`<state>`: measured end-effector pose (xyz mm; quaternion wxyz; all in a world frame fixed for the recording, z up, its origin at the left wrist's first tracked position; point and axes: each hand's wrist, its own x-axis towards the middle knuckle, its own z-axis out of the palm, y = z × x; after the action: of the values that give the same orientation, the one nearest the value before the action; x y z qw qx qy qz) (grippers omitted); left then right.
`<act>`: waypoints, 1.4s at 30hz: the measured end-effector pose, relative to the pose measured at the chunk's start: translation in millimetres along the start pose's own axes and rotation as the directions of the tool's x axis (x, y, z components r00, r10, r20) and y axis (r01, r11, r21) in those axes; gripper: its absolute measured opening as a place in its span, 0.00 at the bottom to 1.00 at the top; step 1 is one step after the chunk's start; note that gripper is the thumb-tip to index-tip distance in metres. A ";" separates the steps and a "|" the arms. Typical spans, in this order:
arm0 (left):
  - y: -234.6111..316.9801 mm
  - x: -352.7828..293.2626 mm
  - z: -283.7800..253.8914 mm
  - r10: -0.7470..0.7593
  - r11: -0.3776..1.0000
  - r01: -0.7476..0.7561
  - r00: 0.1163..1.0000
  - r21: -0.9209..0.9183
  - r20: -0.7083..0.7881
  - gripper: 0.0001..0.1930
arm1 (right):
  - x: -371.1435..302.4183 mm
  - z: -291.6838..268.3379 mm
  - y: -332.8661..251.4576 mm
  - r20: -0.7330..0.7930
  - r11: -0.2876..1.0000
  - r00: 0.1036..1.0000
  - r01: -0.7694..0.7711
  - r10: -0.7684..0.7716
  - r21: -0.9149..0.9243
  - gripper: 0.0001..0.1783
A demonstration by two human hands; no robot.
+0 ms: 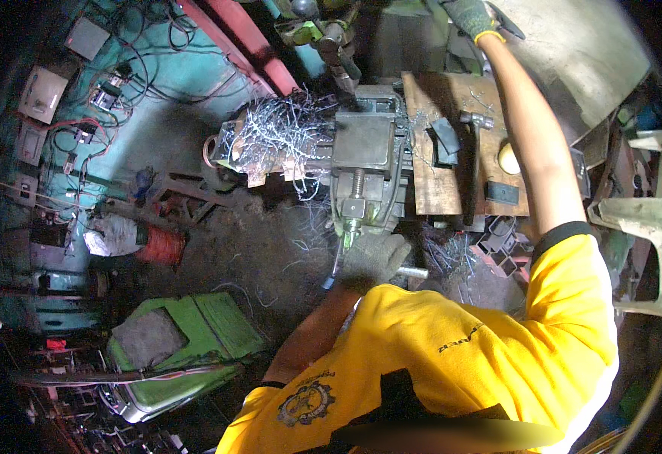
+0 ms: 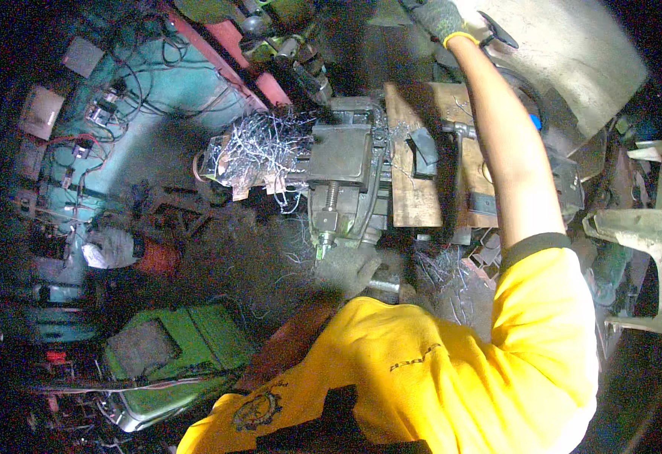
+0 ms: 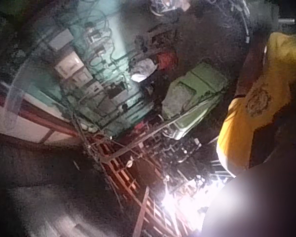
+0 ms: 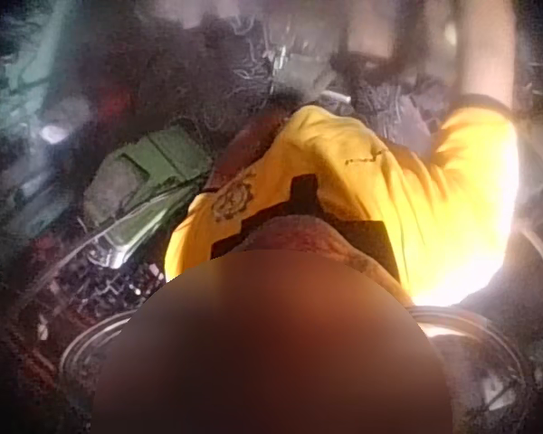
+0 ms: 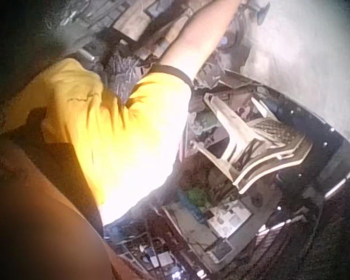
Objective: The person secures a metal bar in a bench vise, drills a hole using a drill press, applies liquid from a bottle, and repeats the cycle with another metal bar. They remove the drilled bars and place them into a bucket.
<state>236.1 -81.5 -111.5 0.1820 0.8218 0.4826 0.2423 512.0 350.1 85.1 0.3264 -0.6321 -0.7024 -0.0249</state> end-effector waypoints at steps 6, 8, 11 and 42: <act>4.0 3.3 -7.9 0.055 0.998 -0.054 0.997 0.016 -0.060 0.15 | -53.6 7.6 -1.7 -0.203 0.988 0.972 0.136 -0.120 0.070 0.26; 3.4 3.3 -7.4 0.061 0.998 -0.060 0.995 0.022 -0.079 0.15 | -59.4 1.5 -3.6 -0.150 0.994 0.986 0.086 -0.075 0.074 0.25; 1.2 2.0 -4.5 0.082 0.994 -0.075 0.993 0.085 -0.082 0.15 | -66.1 -11.3 -9.8 -0.086 0.997 0.994 0.073 -0.073 -0.003 0.27; -4.4 1.8 -4.4 0.049 0.998 -0.050 0.998 0.026 0.040 0.19 | -116.2 -143.7 -87.7 -0.026 0.807 0.918 0.335 -0.397 -0.486 0.14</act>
<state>231.3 -77.6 -109.9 0.1742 0.8405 0.4616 0.2239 492.6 166.9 174.2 0.1954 -0.5420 -0.7613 -0.2975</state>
